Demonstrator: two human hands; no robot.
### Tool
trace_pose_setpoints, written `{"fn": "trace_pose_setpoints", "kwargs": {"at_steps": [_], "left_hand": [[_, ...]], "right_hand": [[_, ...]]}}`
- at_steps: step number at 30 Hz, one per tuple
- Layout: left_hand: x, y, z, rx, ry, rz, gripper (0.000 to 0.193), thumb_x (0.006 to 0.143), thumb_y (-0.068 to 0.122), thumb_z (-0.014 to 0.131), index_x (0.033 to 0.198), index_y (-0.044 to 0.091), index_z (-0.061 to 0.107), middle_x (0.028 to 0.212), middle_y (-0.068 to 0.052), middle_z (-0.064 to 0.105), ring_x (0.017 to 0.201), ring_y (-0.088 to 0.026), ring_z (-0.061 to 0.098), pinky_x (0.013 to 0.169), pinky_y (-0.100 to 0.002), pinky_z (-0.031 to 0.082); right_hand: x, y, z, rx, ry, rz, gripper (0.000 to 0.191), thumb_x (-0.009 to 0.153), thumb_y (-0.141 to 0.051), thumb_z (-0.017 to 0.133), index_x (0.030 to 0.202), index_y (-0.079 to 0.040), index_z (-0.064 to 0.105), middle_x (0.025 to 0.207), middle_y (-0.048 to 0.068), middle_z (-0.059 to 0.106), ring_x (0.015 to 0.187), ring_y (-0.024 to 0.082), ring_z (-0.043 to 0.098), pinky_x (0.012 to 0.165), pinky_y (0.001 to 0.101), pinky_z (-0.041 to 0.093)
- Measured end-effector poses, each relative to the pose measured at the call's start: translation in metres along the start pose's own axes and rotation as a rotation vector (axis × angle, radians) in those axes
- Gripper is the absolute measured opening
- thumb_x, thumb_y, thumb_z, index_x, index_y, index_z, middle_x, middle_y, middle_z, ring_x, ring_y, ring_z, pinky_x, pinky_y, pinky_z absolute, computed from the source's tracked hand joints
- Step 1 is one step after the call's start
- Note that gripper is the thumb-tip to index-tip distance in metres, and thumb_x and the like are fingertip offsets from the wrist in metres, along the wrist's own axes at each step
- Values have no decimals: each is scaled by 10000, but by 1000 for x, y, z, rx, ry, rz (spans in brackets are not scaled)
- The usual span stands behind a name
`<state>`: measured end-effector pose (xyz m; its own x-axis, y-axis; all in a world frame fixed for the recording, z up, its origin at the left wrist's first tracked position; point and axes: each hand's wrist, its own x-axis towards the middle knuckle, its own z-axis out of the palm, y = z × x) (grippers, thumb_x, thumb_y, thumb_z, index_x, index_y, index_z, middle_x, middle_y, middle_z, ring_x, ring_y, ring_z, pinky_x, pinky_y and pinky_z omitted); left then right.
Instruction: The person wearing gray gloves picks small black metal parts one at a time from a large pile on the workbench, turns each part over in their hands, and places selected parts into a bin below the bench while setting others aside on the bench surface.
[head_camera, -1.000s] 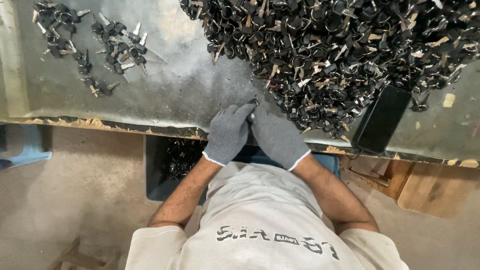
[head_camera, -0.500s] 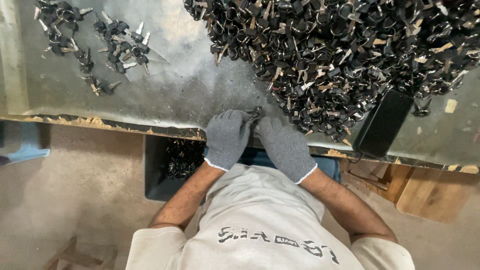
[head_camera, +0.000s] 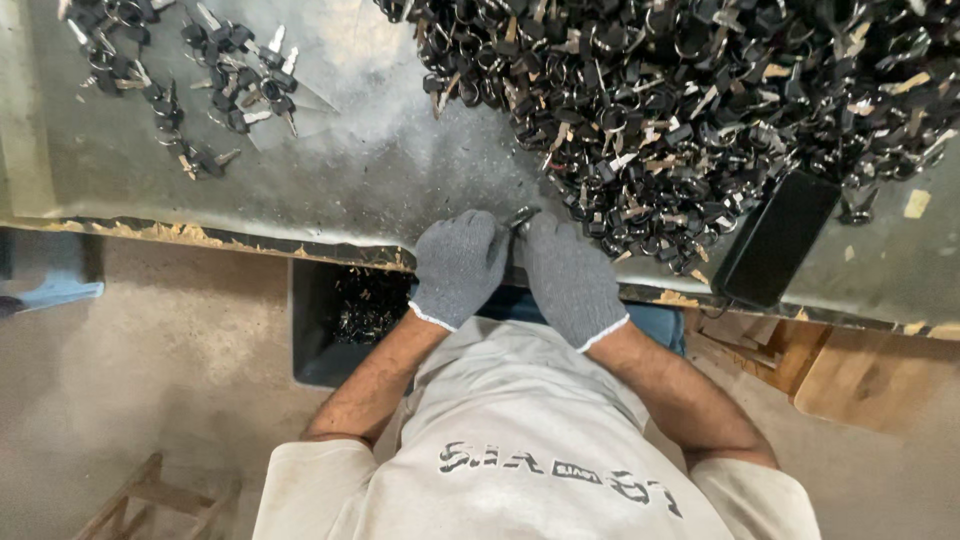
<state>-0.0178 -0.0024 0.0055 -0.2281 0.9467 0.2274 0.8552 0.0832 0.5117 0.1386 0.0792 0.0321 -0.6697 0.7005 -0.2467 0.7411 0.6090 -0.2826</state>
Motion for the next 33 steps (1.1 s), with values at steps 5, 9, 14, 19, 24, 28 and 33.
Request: {"fn": "trace_pose_setpoints", "kwargs": {"at_steps": [5,9,14,19,24,28,33], "left_hand": [[7,-9,-21,21,213,-93,145,845,164,743,840,108,609,843,-88,660,693,-286,627,617,-435,454],[40,-33,-34,128,518,-176,198,869,100,731,1049,77,651,954,-100,682,913,-304,648,855,-472,492],[103,-57,-22,-37,299,-276,346,948,149,733,1265,42,644,1090,-126,765,988,-290,710,879,-428,535],[84,-33,-36,-350,107,-411,281,875,217,773,1116,82,728,919,-94,798,786,-218,781,746,-359,615],[36,9,-36,-395,-65,1,168,902,208,752,1033,103,744,971,-110,763,856,-293,751,766,-404,589],[33,3,-28,-184,-54,-30,240,835,222,771,1044,106,745,918,-127,727,822,-348,704,720,-446,549],[26,-6,-22,-131,-173,-149,224,859,256,785,996,106,691,864,-108,703,810,-337,691,706,-465,527]], "right_hand": [[0,7,4,186,54,-99,507,970,-255,637,1353,45,494,877,215,703,691,374,716,553,482,573],[-1,7,5,155,194,-152,494,965,-247,626,1334,59,506,890,215,691,722,373,715,543,462,578],[-3,-4,4,126,102,-95,432,998,-277,632,1291,21,522,898,212,684,717,384,707,552,481,574],[-8,2,6,190,140,-119,377,958,-283,651,1190,-3,551,866,196,691,717,387,711,563,497,575],[-11,8,12,41,-161,-183,183,963,-252,654,1002,-83,593,851,153,699,764,344,727,669,484,588],[-8,7,8,132,61,-28,320,983,-250,659,1141,11,562,842,209,686,698,383,711,575,493,577],[-1,7,-1,293,314,-251,519,886,-197,675,1285,99,525,1037,290,681,788,417,714,602,478,580]]}}
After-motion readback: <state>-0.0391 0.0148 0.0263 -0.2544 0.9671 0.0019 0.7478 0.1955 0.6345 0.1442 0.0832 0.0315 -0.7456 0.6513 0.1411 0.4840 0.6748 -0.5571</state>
